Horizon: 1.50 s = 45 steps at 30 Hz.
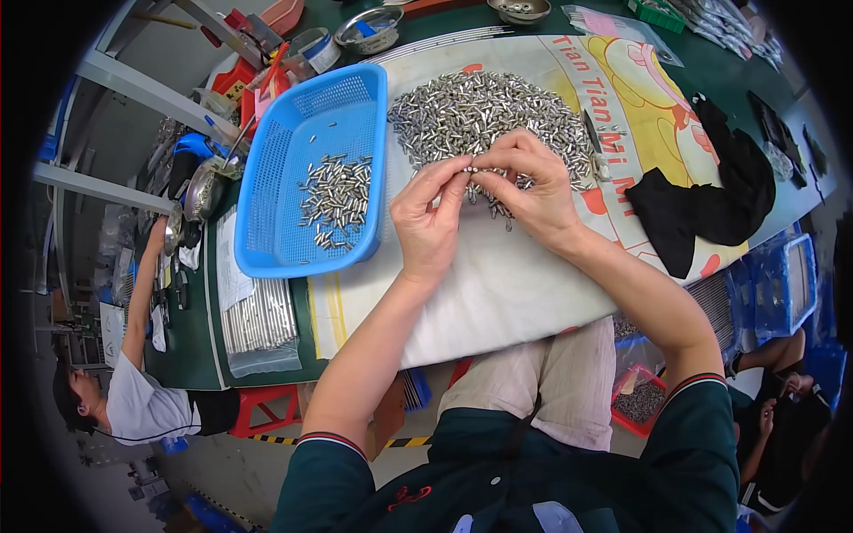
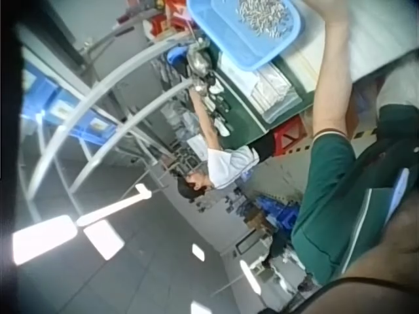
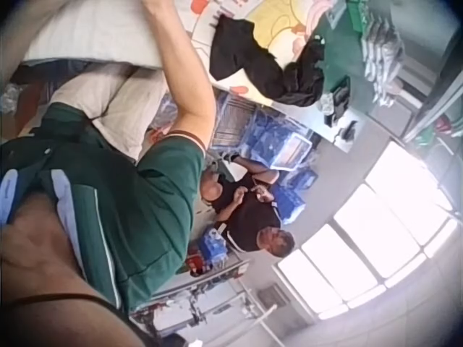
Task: Inspecting and sorting small metal hardware components at a workbench.
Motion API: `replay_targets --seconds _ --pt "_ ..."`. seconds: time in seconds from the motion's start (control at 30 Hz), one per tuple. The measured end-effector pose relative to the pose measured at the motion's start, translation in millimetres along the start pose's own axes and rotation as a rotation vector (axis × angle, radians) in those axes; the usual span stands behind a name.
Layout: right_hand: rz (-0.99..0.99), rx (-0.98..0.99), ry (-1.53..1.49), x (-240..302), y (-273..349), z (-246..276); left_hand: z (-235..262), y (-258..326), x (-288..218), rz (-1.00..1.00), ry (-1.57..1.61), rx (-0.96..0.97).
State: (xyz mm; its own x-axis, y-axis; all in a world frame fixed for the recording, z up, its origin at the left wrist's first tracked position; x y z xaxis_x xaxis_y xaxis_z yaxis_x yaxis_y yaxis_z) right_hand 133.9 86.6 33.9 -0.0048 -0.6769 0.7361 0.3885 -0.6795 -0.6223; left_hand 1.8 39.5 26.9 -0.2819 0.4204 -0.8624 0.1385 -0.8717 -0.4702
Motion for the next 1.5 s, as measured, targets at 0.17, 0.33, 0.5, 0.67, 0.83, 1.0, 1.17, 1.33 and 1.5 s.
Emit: replay_targets --seconds 0.17,0.33,0.5,0.67,0.83,1.0,1.17,1.33,1.5 --pt "-0.016 0.013 -0.005 -1 0 -1 0 0 4 0.067 0.055 -0.004" --pt "-0.07 0.035 -0.051 -4 -1 -2 0 -1 3 0.022 0.042 -0.004" --pt "-0.125 0.063 -0.105 -7 -1 -3 0 1 4 0.107 0.083 -0.012" --pt "-0.289 0.116 -0.132 -16 -1 -2 -4 2 9 0.344 0.227 0.009" --pt "-0.445 0.191 -0.146 -17 -1 -2 -6 5 14 0.484 0.284 0.118" --pt "-0.544 0.275 -0.114 -24 1 -2 -10 8 28 0.634 0.53 0.115" --pt "-0.546 0.272 -0.184 -26 4 -3 -9 8 28 0.681 0.526 0.136" --pt "-0.574 0.313 -0.163 -25 2 -4 -8 9 30 0.674 0.508 0.167" --pt "-0.609 0.351 -0.154 -29 2 -4 -12 8 36 0.704 0.612 0.168"
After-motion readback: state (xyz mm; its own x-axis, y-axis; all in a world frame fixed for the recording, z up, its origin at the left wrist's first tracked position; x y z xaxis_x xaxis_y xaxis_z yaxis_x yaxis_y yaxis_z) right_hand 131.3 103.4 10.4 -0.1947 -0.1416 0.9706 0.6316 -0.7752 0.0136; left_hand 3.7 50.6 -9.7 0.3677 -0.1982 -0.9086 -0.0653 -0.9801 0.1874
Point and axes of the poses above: each hand's wrist, its own y-axis away from the middle knuckle, its own z-axis out of the back of the hand, x = y × z, the point moved 5 cm from there along -y, towards the middle knuckle, and after that the axes turned 8 degrees about x, right-handed, at the moved point
